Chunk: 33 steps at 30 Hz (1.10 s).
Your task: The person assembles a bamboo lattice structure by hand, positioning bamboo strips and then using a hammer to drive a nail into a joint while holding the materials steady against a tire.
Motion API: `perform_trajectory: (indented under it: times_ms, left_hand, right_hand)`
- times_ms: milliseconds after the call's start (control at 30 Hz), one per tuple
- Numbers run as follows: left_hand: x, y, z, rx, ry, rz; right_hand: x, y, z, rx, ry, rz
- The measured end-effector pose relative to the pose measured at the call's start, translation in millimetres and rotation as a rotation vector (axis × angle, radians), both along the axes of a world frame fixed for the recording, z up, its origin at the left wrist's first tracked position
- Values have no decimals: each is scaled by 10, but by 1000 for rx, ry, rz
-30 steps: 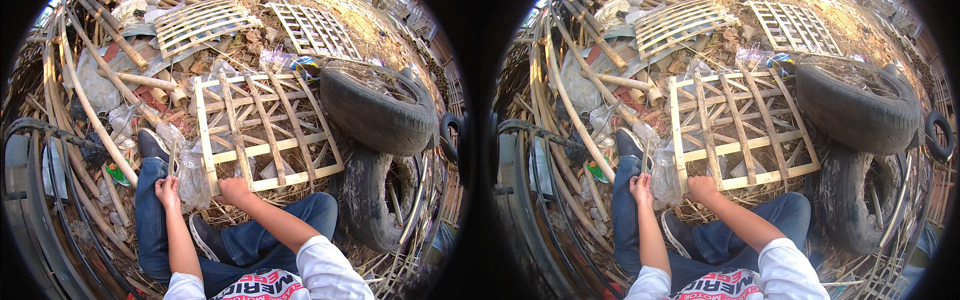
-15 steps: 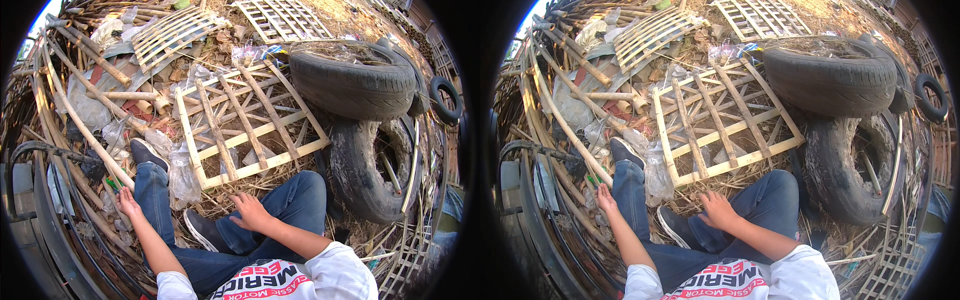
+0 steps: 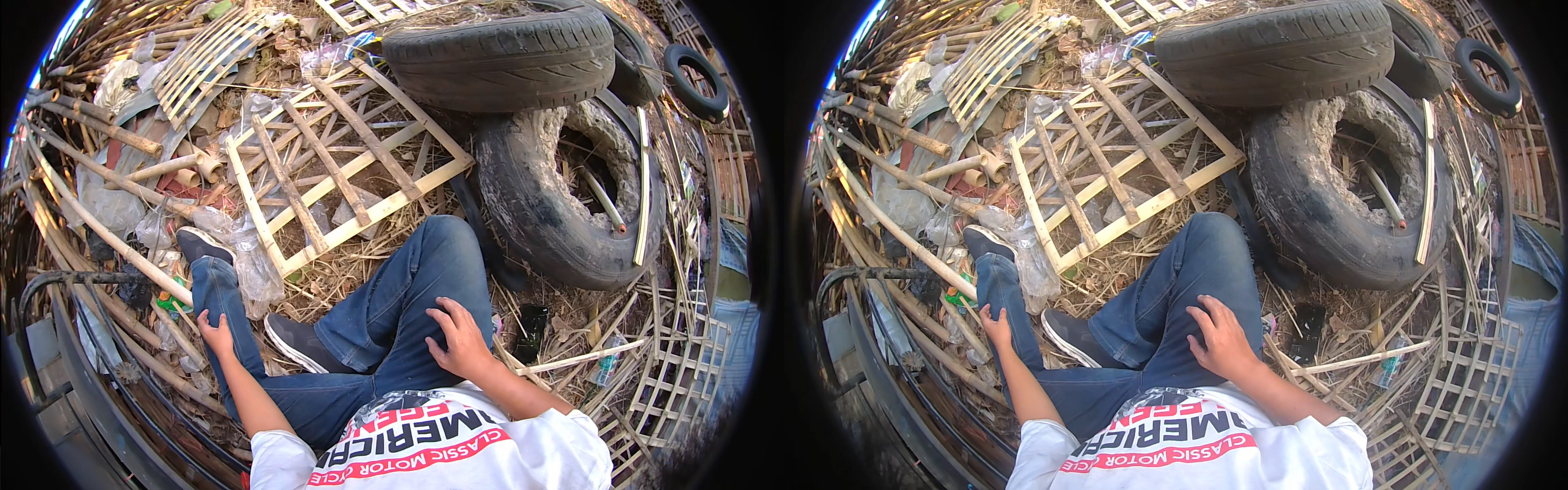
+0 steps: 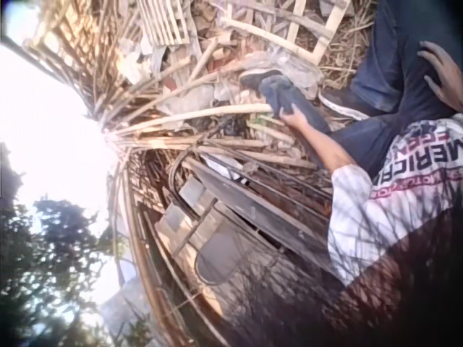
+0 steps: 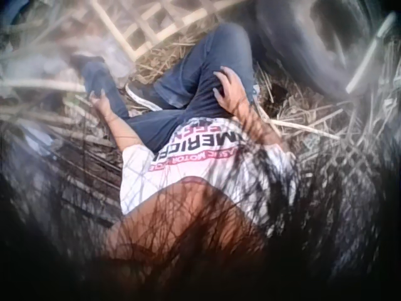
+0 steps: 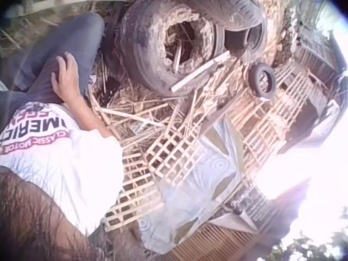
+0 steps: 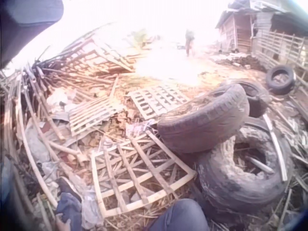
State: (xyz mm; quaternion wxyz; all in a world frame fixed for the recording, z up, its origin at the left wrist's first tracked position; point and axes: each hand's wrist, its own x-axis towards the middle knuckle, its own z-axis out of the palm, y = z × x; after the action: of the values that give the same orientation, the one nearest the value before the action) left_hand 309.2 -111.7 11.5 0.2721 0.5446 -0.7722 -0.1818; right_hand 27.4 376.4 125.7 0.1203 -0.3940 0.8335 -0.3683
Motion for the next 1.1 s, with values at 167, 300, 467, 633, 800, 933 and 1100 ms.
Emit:
perform_trajectory:
  times_ms: [167, 300, 467, 633, 800, 933, 1100]
  left_hand:
    - [-162, 195, 153, -30, -221, -63]
    - [-315, 350, 268, -53, -345, -44]
    - [-470, 403, 402, -54, -430, -90]
    - [-698, 495, 645, 0, -410, -175]
    - [-886, 511, 684, 33, -546, -147]
    - [-1192, 627, 612, 73, -596, -82]
    - [-1406, 661, 480, 161, -412, -166]
  right_hand:
    - [-110, 323, -60, -138, -98, -291]
    - [-476, 370, -417, -331, -368, -601]
    - [-1149, -2, -1157, -43, -451, -504]
    - [-1514, -514, -1185, 69, -316, -528]
    - [-1253, -412, -1142, 3, -426, -454]
    - [-982, 54, -1015, -34, -549, -477]
    - [-900, 399, -332, -95, -389, -416]
